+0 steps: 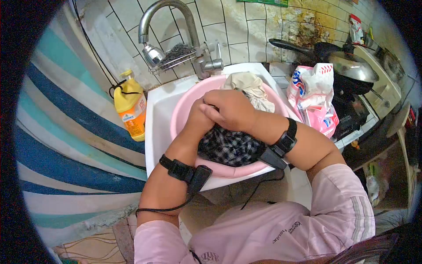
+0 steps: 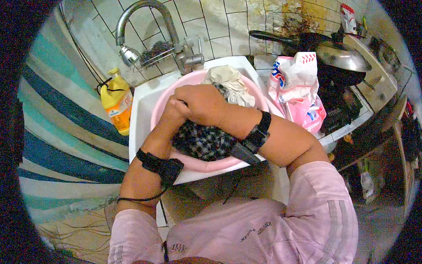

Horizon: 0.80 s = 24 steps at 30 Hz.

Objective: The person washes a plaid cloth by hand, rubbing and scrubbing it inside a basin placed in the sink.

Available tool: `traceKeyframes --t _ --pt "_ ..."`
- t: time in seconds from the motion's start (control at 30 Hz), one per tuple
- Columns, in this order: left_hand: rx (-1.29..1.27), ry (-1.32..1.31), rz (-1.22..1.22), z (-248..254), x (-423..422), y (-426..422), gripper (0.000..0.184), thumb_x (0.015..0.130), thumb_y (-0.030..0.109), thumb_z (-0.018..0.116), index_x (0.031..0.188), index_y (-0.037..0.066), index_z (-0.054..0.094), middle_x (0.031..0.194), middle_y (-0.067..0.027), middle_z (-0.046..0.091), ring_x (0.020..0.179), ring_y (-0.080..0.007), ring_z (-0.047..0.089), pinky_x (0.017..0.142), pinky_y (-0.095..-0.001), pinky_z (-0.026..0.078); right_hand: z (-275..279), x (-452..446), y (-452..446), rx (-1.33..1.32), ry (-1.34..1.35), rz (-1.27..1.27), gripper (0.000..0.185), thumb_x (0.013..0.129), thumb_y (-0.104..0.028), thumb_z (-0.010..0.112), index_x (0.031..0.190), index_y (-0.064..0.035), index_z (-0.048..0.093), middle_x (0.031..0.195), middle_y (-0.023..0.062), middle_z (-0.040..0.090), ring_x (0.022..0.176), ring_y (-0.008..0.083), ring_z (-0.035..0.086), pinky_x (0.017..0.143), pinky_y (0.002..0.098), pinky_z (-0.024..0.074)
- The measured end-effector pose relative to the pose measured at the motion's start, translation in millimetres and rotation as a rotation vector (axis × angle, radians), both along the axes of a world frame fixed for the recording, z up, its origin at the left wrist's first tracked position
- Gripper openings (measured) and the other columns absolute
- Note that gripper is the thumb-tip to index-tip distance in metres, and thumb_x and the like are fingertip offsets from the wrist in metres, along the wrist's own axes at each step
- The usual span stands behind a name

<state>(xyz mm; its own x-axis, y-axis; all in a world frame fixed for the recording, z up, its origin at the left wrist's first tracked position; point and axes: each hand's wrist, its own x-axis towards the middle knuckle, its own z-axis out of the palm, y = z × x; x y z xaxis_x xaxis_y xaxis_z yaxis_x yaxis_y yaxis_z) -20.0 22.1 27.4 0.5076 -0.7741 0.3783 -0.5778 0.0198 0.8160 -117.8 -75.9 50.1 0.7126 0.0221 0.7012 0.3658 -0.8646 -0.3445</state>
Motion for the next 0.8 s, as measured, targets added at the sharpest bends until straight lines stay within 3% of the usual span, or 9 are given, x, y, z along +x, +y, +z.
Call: traceKeyframes --t 0.1,0.17,0.3,0.4,0.47,0.6,0.67,0.73,0.8 --pt "0.265 0.100 0.208 10.8 -9.1 1.8 0.036 0.061 0.000 0.058 0.097 -0.001 0.062 0.089 -0.0152 0.066 0.086 -0.0261 0.063 0.077 -0.0322 0.047 -11.4 14.6 -16.8 0.093 0.094 -0.130 0.026 0.092 -0.028 0.051 0.082 -0.0037 0.051 0.073 0.0216 0.055 0.073 0.0419 0.055 0.063 0.0458 0.0439" --pt "0.198 0.066 0.168 12.8 -9.0 4.2 0.035 0.063 0.001 0.058 0.098 -0.002 0.062 0.089 -0.0156 0.066 0.087 -0.0268 0.063 0.078 -0.0329 0.047 -13.7 24.6 -34.2 0.190 0.153 -0.215 0.031 0.093 -0.032 0.044 0.086 -0.0045 0.056 0.083 0.0201 0.062 0.078 0.0417 0.059 0.069 0.0521 0.0455" --pt "0.001 -0.066 0.137 7.0 -8.0 4.2 0.036 0.064 0.002 0.058 0.099 -0.003 0.061 0.089 -0.0166 0.066 0.089 -0.0268 0.063 0.078 -0.0346 0.047 -14.3 18.4 -29.0 0.178 0.181 -0.307 0.031 0.092 -0.033 0.045 0.085 -0.0052 0.056 0.082 0.0199 0.062 0.077 0.0412 0.060 0.068 0.0516 0.0459" --pt "0.009 0.151 0.137 7.7 -6.6 2.7 0.042 0.058 -0.001 0.057 0.100 -0.003 0.061 0.089 -0.0161 0.066 0.088 -0.0235 0.063 0.077 -0.0339 0.047 -9.1 10.0 -10.1 0.090 0.074 -0.173 0.030 0.090 -0.034 0.048 0.084 -0.0062 0.057 0.079 0.0197 0.062 0.075 0.0410 0.060 0.066 0.0510 0.0465" --pt "0.077 0.106 0.161 4.2 -4.1 2.0 0.039 0.059 0.000 0.058 0.097 -0.003 0.062 0.087 -0.0150 0.066 0.087 -0.0219 0.063 0.075 -0.0330 0.047 -9.3 10.5 -10.5 0.053 0.075 -0.159 0.030 0.089 -0.035 0.050 0.083 -0.0066 0.057 0.076 0.0192 0.062 0.073 0.0411 0.060 0.065 0.0506 0.0469" --pt "0.134 0.099 -0.012 9.7 -9.0 4.2 0.027 0.063 0.003 0.057 0.089 -0.003 0.063 0.079 -0.0144 0.066 0.081 -0.0230 0.064 0.071 -0.0335 0.047 -13.4 27.7 -36.2 0.146 0.161 -0.386 0.030 0.089 -0.034 0.049 0.083 -0.0051 0.056 0.074 0.0200 0.061 0.072 0.0421 0.059 0.066 0.0508 0.0469" --pt "0.117 0.097 0.002 0.1 -6.9 -0.5 0.023 0.066 0.004 0.058 0.086 -0.005 0.063 0.075 -0.0153 0.066 0.078 -0.0277 0.065 0.069 -0.0358 0.047 -16.3 21.3 -26.1 0.126 0.159 -0.381 0.030 0.090 -0.033 0.049 0.083 -0.0053 0.056 0.075 0.0201 0.061 0.072 0.0415 0.059 0.066 0.0511 0.0468" --pt "0.132 0.122 0.292 -6.3 -3.2 -4.6 0.025 0.066 0.003 0.058 0.088 -0.007 0.063 0.079 -0.0176 0.066 0.080 -0.0294 0.064 0.070 -0.0365 0.047 -13.5 15.5 -9.1 0.009 0.025 -0.205 0.029 0.091 -0.031 0.051 0.079 -0.0055 0.054 0.073 0.0203 0.057 0.071 0.0418 0.056 0.062 0.0482 0.0437" --pt "0.108 0.111 0.252 -6.8 -3.0 -5.2 0.026 0.066 0.003 0.058 0.090 -0.007 0.063 0.082 -0.0180 0.066 0.082 -0.0289 0.064 0.072 -0.0360 0.047 -10.0 12.9 -4.2 -0.066 0.009 -0.095 0.029 0.091 -0.031 0.050 0.079 -0.0055 0.053 0.073 0.0199 0.056 0.071 0.0414 0.056 0.062 0.0475 0.0436"
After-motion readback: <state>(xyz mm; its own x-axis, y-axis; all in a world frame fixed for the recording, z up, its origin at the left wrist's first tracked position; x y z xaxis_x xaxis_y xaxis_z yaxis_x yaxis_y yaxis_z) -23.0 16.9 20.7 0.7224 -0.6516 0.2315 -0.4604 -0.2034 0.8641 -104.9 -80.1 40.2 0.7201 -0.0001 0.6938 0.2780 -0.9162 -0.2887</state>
